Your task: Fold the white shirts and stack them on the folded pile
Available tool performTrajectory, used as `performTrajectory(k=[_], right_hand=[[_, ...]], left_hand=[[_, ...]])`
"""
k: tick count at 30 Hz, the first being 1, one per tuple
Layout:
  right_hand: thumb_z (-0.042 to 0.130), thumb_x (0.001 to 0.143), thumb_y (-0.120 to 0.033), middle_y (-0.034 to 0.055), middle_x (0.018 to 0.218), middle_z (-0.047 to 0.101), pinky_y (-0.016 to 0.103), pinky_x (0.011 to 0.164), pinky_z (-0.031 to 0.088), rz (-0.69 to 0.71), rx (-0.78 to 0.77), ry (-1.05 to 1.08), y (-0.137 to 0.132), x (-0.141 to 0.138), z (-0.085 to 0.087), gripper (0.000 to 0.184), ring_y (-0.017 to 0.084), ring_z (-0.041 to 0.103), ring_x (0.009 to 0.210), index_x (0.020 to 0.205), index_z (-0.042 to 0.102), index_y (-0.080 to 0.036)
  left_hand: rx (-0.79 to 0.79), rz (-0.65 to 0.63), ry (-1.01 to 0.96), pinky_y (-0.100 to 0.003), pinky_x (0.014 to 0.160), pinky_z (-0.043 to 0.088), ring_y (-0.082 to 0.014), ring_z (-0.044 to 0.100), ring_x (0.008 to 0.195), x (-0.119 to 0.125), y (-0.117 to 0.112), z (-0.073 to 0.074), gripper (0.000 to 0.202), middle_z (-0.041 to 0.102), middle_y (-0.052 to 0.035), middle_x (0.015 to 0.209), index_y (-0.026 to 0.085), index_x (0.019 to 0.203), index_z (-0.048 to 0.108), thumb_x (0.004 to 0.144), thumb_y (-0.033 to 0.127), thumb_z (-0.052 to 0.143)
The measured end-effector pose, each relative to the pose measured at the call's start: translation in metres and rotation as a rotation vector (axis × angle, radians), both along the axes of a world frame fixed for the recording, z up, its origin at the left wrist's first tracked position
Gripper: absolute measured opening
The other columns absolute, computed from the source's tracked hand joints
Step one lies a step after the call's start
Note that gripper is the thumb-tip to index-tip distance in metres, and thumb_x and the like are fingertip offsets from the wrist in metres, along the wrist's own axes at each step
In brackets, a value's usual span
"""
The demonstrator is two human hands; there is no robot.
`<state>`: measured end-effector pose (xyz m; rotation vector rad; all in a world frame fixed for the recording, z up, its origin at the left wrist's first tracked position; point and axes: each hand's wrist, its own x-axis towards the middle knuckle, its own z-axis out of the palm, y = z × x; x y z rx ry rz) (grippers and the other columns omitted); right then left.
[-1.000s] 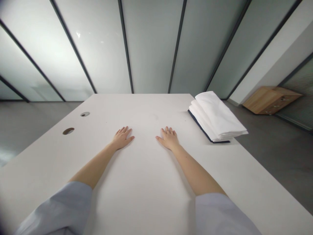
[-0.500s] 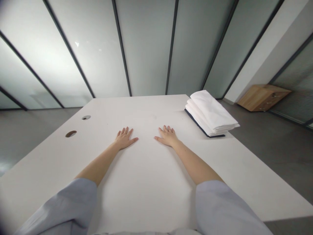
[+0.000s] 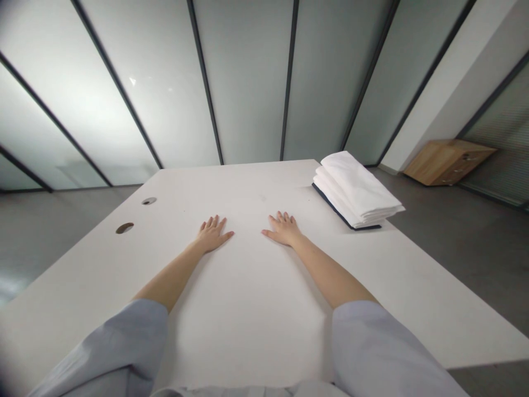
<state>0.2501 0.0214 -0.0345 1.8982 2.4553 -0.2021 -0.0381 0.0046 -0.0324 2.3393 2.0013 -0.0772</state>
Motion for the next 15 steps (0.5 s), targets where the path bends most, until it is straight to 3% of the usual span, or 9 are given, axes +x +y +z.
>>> performTrajectory(k=[15], right_hand=[[0.025, 0.083, -0.079, 0.0154, 0.16, 0.016, 0.053, 0.114, 0.013, -0.012, -0.012, -0.009, 0.0007, -0.0004, 0.0005, 0.089, 0.039, 0.014, 0.145, 0.152, 0.026, -0.022]], left_hand=[[0.005, 0.001, -0.005, -0.048, 0.116, 0.017, -0.0331, 0.013, 0.146, -0.0014, 0.0043, -0.0054, 0.088, 0.014, -0.0128, 0.16, 0.021, 0.154, 0.02, 0.086, 0.076, 0.018]])
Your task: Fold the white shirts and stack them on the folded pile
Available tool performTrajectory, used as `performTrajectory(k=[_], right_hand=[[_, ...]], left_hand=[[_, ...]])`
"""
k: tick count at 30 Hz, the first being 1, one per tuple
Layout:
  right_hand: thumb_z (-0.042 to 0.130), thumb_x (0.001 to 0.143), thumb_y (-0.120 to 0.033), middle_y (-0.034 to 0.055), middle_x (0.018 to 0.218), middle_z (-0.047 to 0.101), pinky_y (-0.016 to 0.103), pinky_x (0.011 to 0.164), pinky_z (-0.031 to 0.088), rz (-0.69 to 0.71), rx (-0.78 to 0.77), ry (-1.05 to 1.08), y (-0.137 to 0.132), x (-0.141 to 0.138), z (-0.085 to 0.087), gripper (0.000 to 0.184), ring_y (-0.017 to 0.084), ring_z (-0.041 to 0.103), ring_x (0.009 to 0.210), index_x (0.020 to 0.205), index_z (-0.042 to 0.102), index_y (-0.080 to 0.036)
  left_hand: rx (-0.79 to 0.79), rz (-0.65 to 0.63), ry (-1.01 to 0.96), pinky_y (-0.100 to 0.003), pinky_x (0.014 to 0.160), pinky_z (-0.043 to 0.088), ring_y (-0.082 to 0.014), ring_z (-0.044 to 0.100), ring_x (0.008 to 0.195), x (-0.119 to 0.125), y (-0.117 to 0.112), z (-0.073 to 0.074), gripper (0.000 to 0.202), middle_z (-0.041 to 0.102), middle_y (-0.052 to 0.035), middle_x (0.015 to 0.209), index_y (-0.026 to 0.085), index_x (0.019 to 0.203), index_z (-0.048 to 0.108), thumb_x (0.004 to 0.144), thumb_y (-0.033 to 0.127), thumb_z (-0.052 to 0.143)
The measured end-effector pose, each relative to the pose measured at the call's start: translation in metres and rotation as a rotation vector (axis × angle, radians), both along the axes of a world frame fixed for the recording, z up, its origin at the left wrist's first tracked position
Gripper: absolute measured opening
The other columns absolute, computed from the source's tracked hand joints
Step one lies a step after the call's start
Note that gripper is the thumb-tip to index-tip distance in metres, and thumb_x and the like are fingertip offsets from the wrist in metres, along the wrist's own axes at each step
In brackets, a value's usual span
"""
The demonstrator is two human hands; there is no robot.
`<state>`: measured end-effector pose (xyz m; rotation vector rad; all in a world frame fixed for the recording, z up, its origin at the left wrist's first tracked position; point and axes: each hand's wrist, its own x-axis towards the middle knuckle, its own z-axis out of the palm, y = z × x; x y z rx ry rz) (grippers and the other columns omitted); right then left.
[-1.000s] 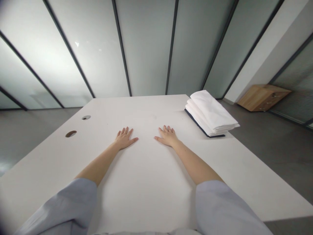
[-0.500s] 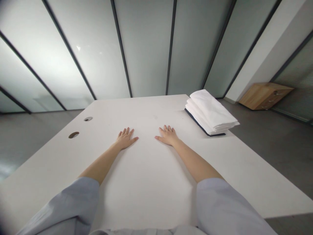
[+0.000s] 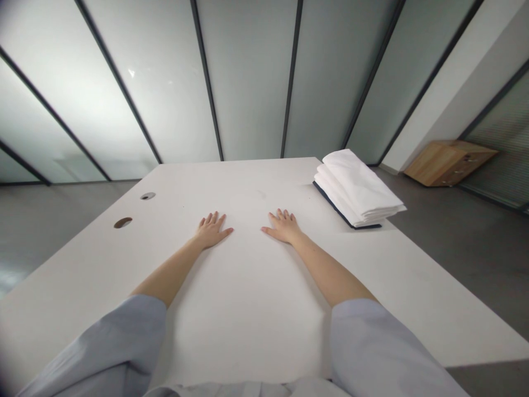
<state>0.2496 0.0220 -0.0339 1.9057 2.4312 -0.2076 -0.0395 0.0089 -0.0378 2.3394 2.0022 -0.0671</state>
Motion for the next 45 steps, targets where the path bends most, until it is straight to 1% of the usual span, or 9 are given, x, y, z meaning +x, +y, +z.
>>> performTrajectory(k=[7, 22, 31, 40, 45], right_hand=[[0.024, 0.083, -0.079, 0.0178, 0.159, 0.017, 0.053, 0.113, 0.014, 0.019, 0.016, -0.002, 0.0003, 0.0009, -0.0013, 0.091, 0.039, 0.015, 0.144, 0.152, 0.026, -0.02], [0.026, 0.083, -0.079, 0.015, 0.16, 0.018, 0.053, 0.114, 0.014, 0.008, 0.01, 0.008, 0.0008, 0.0005, -0.0004, 0.089, 0.038, 0.015, 0.145, 0.152, 0.027, -0.023], [0.027, 0.084, -0.078, 0.016, 0.159, 0.019, 0.053, 0.114, 0.014, 0.008, 0.02, 0.01, 0.0011, 0.0004, -0.0007, 0.089, 0.038, 0.015, 0.145, 0.152, 0.028, -0.022], [0.028, 0.083, -0.078, 0.0153, 0.158, 0.021, 0.054, 0.113, 0.015, 0.011, 0.034, 0.019, 0.0033, 0.0014, -0.0032, 0.087, 0.04, 0.016, 0.144, 0.15, 0.031, -0.023], [0.028, 0.083, -0.079, 0.0143, 0.158, 0.024, 0.054, 0.113, 0.017, 0.014, 0.053, 0.028, 0.0023, 0.0018, -0.0029, 0.086, 0.039, 0.018, 0.144, 0.149, 0.033, -0.024]], left_hand=[[0.001, 0.005, 0.001, -0.049, 0.116, 0.018, -0.033, 0.014, 0.146, 0.0006, -0.0021, 0.0016, 0.087, 0.015, -0.0128, 0.16, 0.021, 0.153, 0.022, 0.086, 0.076, 0.018], [0.006, 0.004, -0.008, -0.048, 0.116, 0.018, -0.0324, 0.014, 0.146, 0.0002, -0.0025, 0.0032, 0.087, 0.015, -0.0126, 0.16, 0.021, 0.153, 0.022, 0.086, 0.076, 0.018], [-0.003, 0.002, -0.015, -0.048, 0.116, 0.016, -0.0329, 0.013, 0.146, 0.0005, -0.0031, 0.0053, 0.088, 0.014, -0.0143, 0.16, 0.02, 0.153, 0.023, 0.086, 0.076, 0.017], [-0.006, 0.004, -0.005, -0.047, 0.117, 0.015, -0.0327, 0.014, 0.146, -0.0012, -0.0009, 0.0026, 0.089, 0.014, -0.0121, 0.16, 0.022, 0.153, 0.022, 0.085, 0.078, 0.015], [-0.009, 0.003, -0.004, -0.047, 0.116, 0.016, -0.0327, 0.014, 0.146, -0.0012, -0.0008, 0.0035, 0.089, 0.014, -0.0125, 0.16, 0.021, 0.153, 0.022, 0.085, 0.078, 0.015]])
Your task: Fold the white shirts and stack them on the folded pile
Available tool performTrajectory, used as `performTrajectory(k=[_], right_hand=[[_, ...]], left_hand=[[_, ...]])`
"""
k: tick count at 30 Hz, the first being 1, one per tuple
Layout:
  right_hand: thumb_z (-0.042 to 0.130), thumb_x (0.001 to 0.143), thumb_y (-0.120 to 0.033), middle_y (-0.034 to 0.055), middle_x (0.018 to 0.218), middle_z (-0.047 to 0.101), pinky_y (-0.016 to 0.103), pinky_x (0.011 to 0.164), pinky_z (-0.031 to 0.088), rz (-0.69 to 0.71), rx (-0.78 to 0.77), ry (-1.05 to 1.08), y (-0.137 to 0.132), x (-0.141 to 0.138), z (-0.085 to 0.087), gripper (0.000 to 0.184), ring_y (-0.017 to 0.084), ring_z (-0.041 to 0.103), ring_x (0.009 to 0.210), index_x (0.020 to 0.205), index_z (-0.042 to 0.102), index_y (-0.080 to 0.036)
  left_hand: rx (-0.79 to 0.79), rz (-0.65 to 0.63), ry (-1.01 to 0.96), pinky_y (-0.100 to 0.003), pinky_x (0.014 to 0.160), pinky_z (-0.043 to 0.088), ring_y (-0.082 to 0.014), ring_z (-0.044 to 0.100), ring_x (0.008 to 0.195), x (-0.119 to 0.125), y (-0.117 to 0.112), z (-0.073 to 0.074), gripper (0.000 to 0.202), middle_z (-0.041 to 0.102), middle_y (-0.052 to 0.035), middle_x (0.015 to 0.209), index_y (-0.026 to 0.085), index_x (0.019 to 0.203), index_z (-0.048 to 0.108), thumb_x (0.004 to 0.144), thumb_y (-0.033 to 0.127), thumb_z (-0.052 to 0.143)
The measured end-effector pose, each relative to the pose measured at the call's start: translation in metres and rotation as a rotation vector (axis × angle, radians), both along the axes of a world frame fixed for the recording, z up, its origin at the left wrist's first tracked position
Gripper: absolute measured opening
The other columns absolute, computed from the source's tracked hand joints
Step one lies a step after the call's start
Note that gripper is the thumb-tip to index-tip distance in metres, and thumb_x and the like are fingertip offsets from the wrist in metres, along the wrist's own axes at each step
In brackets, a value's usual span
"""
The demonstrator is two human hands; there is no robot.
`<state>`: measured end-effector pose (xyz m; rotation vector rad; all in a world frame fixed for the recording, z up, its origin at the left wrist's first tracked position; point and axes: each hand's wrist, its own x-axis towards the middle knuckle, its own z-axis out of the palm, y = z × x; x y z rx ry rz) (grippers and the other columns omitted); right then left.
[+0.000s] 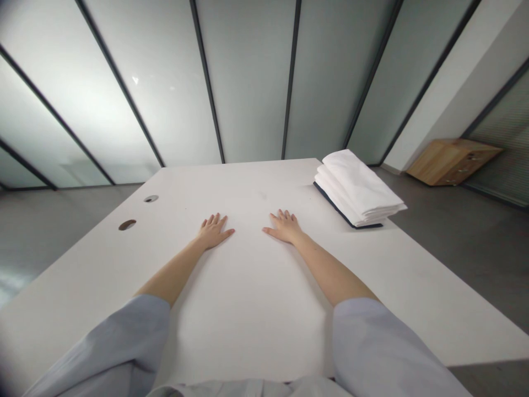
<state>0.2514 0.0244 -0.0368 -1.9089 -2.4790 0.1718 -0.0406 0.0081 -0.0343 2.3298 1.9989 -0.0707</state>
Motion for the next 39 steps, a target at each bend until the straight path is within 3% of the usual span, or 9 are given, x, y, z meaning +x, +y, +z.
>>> performTrajectory(k=[17, 23, 39], right_hand=[[0.031, 0.084, -0.076, 0.0166, 0.156, 0.026, 0.053, 0.112, 0.019, 0.005, 0.017, 0.003, -0.0008, -0.0007, 0.0015, 0.083, 0.039, 0.021, 0.143, 0.147, 0.037, -0.023], [0.03, 0.083, -0.078, 0.0158, 0.157, 0.026, 0.055, 0.112, 0.018, 0.006, 0.025, 0.003, 0.003, 0.0009, -0.0032, 0.084, 0.039, 0.022, 0.142, 0.147, 0.036, -0.024], [0.032, 0.085, -0.075, 0.0172, 0.156, 0.028, 0.055, 0.111, 0.02, 0.011, 0.02, 0.013, -0.0019, -0.0008, 0.004, 0.081, 0.039, 0.022, 0.142, 0.146, 0.039, -0.023]], left_hand=[[0.02, -0.003, -0.047, -0.049, 0.116, 0.017, -0.0327, 0.017, 0.146, -0.0023, 0.0017, -0.002, 0.087, 0.017, -0.0126, 0.16, 0.023, 0.151, 0.027, 0.084, 0.078, 0.021], [0.031, -0.003, -0.051, -0.047, 0.115, 0.018, -0.0317, 0.017, 0.146, -0.0016, 0.0004, -0.0006, 0.084, 0.019, -0.013, 0.159, 0.022, 0.15, 0.029, 0.085, 0.076, 0.023], [0.013, 0.0, -0.044, -0.047, 0.115, 0.018, -0.0306, 0.017, 0.146, -0.0002, -0.0032, 0.0065, 0.082, 0.019, -0.0126, 0.159, 0.023, 0.15, 0.029, 0.086, 0.075, 0.023]])
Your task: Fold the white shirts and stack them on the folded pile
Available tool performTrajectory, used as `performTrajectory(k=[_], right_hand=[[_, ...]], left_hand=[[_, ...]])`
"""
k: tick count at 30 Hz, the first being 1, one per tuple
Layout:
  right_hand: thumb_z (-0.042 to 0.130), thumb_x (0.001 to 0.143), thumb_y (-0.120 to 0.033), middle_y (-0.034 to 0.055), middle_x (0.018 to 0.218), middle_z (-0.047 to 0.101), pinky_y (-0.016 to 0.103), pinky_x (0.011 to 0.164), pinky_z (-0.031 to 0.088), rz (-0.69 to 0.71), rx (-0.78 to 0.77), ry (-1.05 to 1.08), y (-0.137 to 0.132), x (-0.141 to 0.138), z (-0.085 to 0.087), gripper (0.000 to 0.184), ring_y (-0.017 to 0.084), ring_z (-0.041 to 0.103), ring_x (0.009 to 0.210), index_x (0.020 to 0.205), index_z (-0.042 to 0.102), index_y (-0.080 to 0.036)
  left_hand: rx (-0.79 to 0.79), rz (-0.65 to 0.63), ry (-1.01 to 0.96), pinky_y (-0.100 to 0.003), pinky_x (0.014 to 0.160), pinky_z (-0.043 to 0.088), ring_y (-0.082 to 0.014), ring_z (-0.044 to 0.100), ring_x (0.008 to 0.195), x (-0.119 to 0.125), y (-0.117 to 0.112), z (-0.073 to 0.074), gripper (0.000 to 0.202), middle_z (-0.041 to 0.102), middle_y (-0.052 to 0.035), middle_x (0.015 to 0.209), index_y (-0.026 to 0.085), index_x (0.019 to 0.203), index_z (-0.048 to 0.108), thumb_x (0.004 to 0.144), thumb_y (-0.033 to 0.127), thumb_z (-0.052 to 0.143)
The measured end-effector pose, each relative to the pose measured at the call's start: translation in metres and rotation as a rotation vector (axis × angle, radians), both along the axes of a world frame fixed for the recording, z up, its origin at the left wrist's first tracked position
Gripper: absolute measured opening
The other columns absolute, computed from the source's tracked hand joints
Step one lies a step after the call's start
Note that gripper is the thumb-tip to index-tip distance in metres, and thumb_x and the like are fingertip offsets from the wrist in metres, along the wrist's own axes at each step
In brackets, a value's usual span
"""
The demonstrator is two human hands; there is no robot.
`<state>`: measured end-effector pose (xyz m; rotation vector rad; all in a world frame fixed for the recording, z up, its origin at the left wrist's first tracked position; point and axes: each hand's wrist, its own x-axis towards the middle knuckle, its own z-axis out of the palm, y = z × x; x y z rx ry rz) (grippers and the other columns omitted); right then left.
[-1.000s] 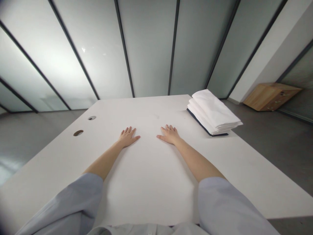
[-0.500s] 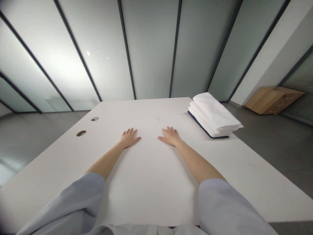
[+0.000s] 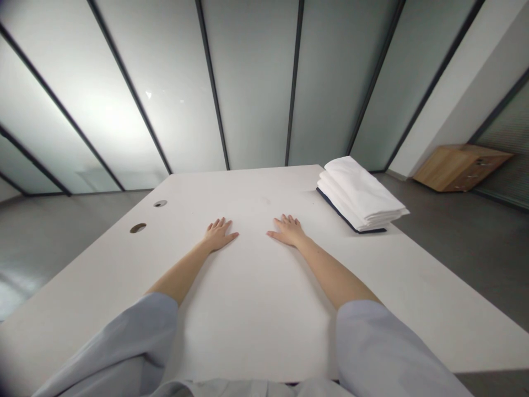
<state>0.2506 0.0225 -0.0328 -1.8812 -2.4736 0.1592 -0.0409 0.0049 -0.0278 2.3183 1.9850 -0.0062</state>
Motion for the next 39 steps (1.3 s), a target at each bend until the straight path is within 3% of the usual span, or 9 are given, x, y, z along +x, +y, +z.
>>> performTrajectory(k=[31, 36, 39], right_hand=[[0.033, 0.084, -0.075, 0.0164, 0.155, 0.028, 0.055, 0.11, 0.021, -0.004, 0.004, 0.006, -0.001, -0.001, 0.001, 0.079, 0.038, 0.022, 0.142, 0.144, 0.041, -0.024], [0.036, 0.085, -0.074, 0.0148, 0.154, 0.031, 0.053, 0.11, 0.022, -0.014, 0.027, 0.003, -0.001, -0.002, 0.0, 0.076, 0.037, 0.026, 0.141, 0.142, 0.044, -0.025], [0.039, 0.088, -0.065, 0.013, 0.151, 0.038, 0.05, 0.109, 0.026, -0.024, 0.061, 0.017, 0.002, -0.001, -0.001, 0.065, 0.035, 0.033, 0.138, 0.137, 0.05, -0.025]], left_hand=[[0.017, -0.009, 0.03, -0.046, 0.116, 0.018, -0.031, 0.018, 0.146, -0.002, 0.004, -0.006, 0.082, 0.02, -0.0111, 0.159, 0.023, 0.15, 0.029, 0.087, 0.074, 0.023], [0.031, -0.003, 0.063, -0.047, 0.115, 0.019, -0.0322, 0.017, 0.146, 0.003, -0.002, -0.005, 0.081, 0.02, -0.0149, 0.159, 0.018, 0.15, 0.028, 0.089, 0.07, 0.02], [0.01, 0.01, 0.091, -0.05, 0.113, 0.024, -0.0347, 0.021, 0.144, 0.011, -0.005, 0.003, 0.076, 0.022, -0.0184, 0.157, 0.015, 0.15, 0.028, 0.092, 0.064, 0.022]])
